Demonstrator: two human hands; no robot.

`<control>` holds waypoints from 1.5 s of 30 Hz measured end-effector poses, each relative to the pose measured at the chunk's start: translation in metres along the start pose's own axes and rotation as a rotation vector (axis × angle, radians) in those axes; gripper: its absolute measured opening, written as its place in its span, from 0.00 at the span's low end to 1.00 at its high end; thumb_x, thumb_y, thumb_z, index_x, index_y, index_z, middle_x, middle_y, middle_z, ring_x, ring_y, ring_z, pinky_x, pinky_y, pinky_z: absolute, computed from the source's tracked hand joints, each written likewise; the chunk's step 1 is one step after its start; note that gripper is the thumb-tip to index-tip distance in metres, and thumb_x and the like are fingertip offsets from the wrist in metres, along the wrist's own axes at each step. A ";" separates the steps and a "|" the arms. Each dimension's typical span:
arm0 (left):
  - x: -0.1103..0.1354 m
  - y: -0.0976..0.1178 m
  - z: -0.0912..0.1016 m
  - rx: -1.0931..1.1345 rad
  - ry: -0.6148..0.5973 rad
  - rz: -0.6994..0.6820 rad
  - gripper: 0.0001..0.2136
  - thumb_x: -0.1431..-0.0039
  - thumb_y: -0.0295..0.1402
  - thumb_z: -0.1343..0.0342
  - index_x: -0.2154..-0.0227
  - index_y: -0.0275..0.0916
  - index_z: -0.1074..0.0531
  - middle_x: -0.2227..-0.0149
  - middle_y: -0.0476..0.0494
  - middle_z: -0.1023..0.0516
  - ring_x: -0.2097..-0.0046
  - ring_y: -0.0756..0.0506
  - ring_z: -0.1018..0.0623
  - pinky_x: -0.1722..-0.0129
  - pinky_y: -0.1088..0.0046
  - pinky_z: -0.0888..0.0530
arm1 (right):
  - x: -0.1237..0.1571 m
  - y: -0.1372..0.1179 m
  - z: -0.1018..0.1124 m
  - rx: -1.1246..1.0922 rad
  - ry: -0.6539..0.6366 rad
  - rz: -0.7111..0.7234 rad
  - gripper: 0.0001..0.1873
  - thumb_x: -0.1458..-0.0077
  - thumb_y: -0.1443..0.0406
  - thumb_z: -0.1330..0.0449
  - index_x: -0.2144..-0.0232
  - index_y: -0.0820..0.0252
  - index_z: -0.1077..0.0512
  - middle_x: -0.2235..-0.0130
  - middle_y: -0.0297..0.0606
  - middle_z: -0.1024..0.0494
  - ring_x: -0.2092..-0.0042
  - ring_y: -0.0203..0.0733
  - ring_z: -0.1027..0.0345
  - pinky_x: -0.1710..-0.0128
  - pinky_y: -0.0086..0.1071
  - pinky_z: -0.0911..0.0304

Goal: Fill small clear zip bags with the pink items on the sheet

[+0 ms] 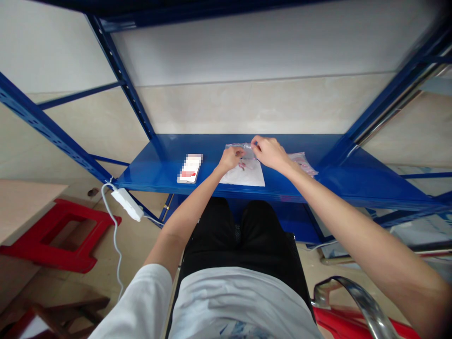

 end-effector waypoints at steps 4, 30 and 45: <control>-0.002 -0.002 -0.001 -0.001 -0.001 0.008 0.11 0.31 0.27 0.42 0.54 0.37 0.14 0.52 0.40 0.12 0.50 0.41 0.15 0.43 0.68 0.23 | 0.000 0.011 -0.009 -0.065 -0.046 -0.050 0.16 0.33 0.62 0.37 0.46 0.61 0.21 0.57 0.47 0.13 0.54 0.51 0.19 0.53 0.35 0.31; 0.037 0.006 0.013 0.236 0.223 0.198 0.13 0.28 0.34 0.42 0.46 0.39 0.18 0.53 0.40 0.13 0.53 0.43 0.15 0.48 0.70 0.23 | 0.041 0.087 -0.063 -1.277 0.326 -0.559 0.20 0.57 0.72 0.25 0.68 0.55 0.32 0.72 0.31 0.20 0.69 0.43 0.19 0.71 0.30 0.24; -0.005 0.017 -0.023 0.487 0.241 0.198 0.11 0.38 0.26 0.39 0.55 0.40 0.16 0.60 0.45 0.13 0.57 0.44 0.17 0.51 0.68 0.22 | 0.042 0.100 -0.060 -1.300 0.355 -0.413 0.40 0.63 0.62 0.24 0.46 0.46 0.33 0.65 0.27 0.19 0.62 0.42 0.22 0.65 0.33 0.25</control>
Point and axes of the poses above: each hand's wrist, its own x-axis away from the middle knuckle, its own z-axis out of the back of the hand, y = z × x, the point moved 9 cm from there along -x, towards the middle knuckle
